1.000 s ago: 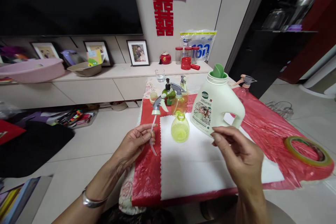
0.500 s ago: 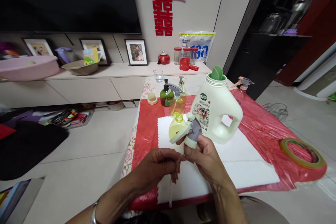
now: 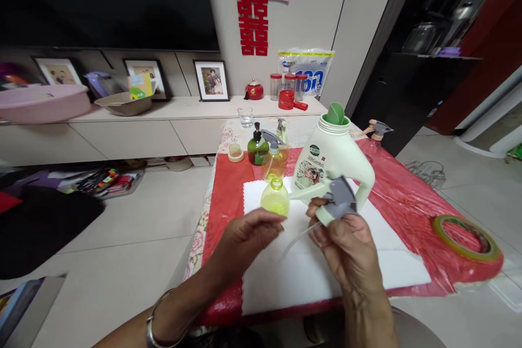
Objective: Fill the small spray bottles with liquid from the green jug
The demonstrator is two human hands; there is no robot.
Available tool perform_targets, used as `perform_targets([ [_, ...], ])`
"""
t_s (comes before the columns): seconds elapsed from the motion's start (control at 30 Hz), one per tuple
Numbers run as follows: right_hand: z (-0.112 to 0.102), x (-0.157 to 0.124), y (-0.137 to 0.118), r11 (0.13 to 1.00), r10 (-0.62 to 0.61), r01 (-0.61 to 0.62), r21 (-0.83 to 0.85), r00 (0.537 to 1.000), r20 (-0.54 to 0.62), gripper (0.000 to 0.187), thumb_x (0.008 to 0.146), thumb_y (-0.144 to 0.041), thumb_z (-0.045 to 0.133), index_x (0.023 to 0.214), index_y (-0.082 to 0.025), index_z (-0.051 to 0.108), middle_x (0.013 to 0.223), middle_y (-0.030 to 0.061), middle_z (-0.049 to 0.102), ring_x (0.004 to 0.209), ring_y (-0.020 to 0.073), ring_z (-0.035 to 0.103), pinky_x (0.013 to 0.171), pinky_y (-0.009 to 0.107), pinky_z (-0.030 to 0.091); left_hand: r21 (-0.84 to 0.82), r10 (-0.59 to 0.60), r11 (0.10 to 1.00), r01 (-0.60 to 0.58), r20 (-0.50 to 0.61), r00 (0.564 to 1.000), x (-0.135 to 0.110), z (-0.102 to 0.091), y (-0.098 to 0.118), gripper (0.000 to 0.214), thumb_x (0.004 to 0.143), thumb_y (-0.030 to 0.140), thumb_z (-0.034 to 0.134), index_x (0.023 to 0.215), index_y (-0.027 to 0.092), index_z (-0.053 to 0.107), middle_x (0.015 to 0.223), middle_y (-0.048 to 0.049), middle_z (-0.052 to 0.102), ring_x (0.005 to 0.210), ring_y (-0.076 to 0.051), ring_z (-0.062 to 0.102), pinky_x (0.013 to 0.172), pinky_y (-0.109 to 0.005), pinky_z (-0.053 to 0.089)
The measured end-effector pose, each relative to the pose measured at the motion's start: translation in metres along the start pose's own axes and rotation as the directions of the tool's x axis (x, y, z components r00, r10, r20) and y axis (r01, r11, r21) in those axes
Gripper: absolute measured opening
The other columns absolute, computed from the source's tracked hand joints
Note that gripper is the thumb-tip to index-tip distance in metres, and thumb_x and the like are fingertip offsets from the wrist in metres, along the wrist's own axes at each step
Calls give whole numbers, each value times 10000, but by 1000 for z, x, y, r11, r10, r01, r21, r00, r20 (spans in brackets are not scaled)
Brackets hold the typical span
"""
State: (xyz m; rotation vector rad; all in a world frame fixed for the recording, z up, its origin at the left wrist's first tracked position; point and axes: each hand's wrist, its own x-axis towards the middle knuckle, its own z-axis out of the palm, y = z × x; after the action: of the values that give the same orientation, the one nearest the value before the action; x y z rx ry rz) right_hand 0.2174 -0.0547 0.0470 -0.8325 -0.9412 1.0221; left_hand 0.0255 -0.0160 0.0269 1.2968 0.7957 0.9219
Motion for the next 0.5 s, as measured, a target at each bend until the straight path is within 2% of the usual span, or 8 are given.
perform_targets([
  [0.07,-8,1,-7,995,-95,96,-2,993,-64,338,721,-433,834,687,-177,617,874,67,629,575,78,423,475,205,364,208,227,959,-192,-163,960,9,-7,0,235,810,254,709,1041,224,742,998,-57,701,889,-190,632,833,-325,496],
  [0.13,-18,1,-14,982,-189,191,-2,971,-144,492,700,-389,860,558,-138,461,838,50,608,610,83,433,502,208,383,345,346,903,-256,-233,909,20,-12,-3,367,788,225,726,1152,239,686,1174,-79,657,1080,-240,607,938,-366,481],
  [0.2,-25,1,-21,966,-252,260,7,941,-226,614,690,-331,861,520,-109,315,857,44,602,649,90,449,548,230,413,400,341,886,-233,-224,913,33,-15,-8,564,741,218,763,1280,247,598,1321,-99,585,1257,-293,531,1045,-432,437],
  [0.27,-29,0,-26,950,-297,312,6,910,-288,619,675,-262,837,518,-100,260,954,46,606,723,112,496,574,251,420,423,286,886,-187,-182,941,46,-15,-16,750,678,211,804,1368,237,511,1411,-121,520,1357,-333,453,1131,-496,366],
  [0.3,-29,-1,-27,943,-318,332,-8,896,-310,576,673,-240,819,519,-103,281,1002,45,602,769,129,518,582,258,418,425,255,890,-165,-163,953,52,-14,-20,822,652,211,822,1397,219,476,1439,-138,494,1385,-348,424,1155,-515,337],
  [0.37,-27,-1,-29,932,-355,357,-61,866,-352,391,701,-253,790,565,-137,441,1026,50,580,848,166,539,585,268,407,407,198,905,-126,-138,970,62,-11,-29,899,614,207,848,1417,189,444,1456,-162,476,1402,-367,407,1173,-527,315],
  [0.43,-23,-2,-30,927,-372,360,-110,837,-402,181,751,-302,778,754,-201,628,977,57,551,870,186,539,601,283,410,377,172,920,-108,-142,975,67,-7,-36,874,605,190,850,1391,190,468,1430,-154,506,1379,-361,443,1172,-517,325],
  [0.5,-19,-3,-30,923,-380,359,-136,810,-446,215,752,-298,791,930,-237,686,930,55,526,866,192,535,621,293,416,360,181,925,-118,-148,972,68,-5,-40,803,615,182,843,1347,201,511,1388,-133,549,1341,-343,490,1167,-499,340],
])
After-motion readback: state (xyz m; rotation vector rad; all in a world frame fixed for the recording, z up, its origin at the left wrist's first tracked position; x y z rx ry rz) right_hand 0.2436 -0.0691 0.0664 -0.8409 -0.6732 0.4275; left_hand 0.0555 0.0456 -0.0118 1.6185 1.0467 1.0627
